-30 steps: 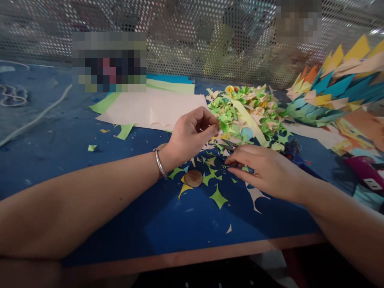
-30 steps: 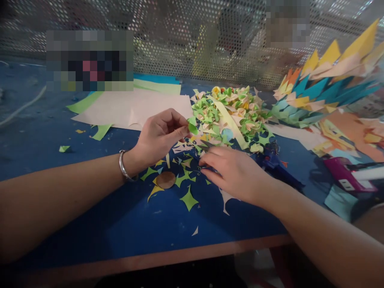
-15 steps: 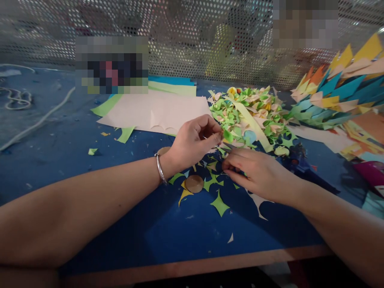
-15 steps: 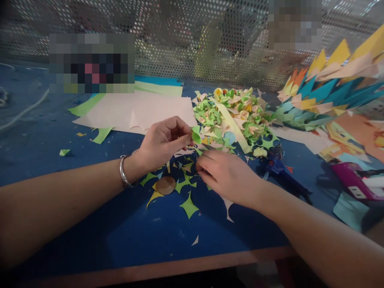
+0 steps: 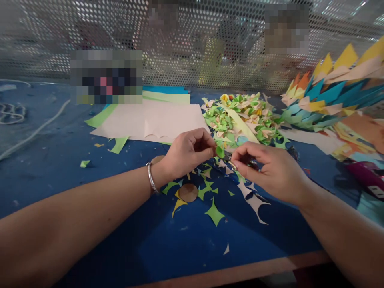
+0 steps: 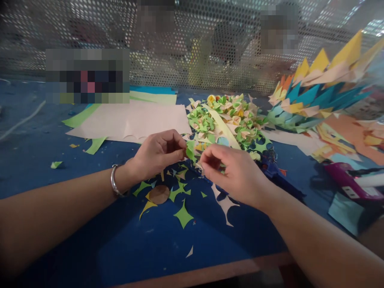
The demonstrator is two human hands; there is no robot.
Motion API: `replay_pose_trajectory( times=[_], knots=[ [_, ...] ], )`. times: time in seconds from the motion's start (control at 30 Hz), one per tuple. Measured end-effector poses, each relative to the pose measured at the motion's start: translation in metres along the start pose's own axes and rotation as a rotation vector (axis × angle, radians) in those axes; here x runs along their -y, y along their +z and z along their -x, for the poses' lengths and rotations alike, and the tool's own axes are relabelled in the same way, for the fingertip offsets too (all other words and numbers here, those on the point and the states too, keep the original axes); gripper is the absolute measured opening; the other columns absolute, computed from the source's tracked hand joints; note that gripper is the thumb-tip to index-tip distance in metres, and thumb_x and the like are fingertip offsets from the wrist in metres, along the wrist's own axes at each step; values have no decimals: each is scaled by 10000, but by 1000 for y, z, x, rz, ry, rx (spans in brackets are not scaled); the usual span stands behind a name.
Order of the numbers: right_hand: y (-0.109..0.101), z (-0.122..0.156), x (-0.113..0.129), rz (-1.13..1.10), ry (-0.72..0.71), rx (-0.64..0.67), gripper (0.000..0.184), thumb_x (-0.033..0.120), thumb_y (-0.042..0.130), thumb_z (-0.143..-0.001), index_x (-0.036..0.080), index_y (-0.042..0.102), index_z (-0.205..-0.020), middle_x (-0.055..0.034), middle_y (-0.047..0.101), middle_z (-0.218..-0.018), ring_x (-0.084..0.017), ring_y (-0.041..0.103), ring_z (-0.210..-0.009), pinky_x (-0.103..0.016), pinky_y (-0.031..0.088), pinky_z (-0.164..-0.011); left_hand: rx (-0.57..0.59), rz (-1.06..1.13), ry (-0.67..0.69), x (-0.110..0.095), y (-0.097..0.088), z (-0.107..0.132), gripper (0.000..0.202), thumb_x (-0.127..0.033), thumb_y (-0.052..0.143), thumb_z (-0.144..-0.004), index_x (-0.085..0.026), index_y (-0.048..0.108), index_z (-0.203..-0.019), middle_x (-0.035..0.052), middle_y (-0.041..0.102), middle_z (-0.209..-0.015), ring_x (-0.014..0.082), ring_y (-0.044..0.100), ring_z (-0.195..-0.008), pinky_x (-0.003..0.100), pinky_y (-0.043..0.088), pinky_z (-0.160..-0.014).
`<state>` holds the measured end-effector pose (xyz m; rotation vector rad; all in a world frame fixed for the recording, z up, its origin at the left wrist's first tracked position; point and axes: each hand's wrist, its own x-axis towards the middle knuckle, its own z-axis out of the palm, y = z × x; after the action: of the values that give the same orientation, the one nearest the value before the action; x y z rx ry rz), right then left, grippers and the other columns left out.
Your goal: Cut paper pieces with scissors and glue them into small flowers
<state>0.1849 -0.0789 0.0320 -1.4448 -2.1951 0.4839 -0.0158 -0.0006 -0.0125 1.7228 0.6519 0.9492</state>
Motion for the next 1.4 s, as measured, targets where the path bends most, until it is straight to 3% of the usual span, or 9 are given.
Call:
replay_pose_trajectory(
  times=[0.1,0.27,0.47,1.1,1.4],
  knots=[
    [-1,0,0,-81,38,-65,74,232,557,-882,207,587,-820,16,585,-700,-101,530,-608,-217,422,-558,43,-18,19,-1,1,1,86,-162,648,-736,-176,581,-788,-16,575,-686,77,521,-591,212,446,-525],
    [2,-2,-1,-117,46,-57,77,224,580,-863,198,592,-791,9,579,-689,-101,520,-600,-224,443,-563,88,-81,21,-7,2,5,82,-142,627,-726,-177,601,-796,-18,585,-679,80,514,-586,209,440,-513],
    [2,-2,-2,-117,45,-50,93,240,582,-862,197,593,-780,4,580,-688,-100,517,-596,-220,440,-554,162,-171,96,-11,1,9,87,-114,580,-769,-174,615,-821,15,635,-776,101,587,-679,227,511,-625],
    [3,-4,0,-170,55,-18,76,196,596,-823,190,579,-749,30,566,-642,-80,490,-545,-203,391,-506,161,-325,169,-20,2,10,128,-77,561,-762,-187,621,-786,4,650,-761,96,603,-665,209,521,-631],
    [5,-1,-5,-234,72,5,91,252,580,-888,192,607,-825,19,593,-698,-88,534,-600,-208,435,-551,128,-302,153,-19,3,11,138,-59,569,-751,-184,623,-776,-8,648,-743,84,607,-644,193,514,-605]
  ],
)
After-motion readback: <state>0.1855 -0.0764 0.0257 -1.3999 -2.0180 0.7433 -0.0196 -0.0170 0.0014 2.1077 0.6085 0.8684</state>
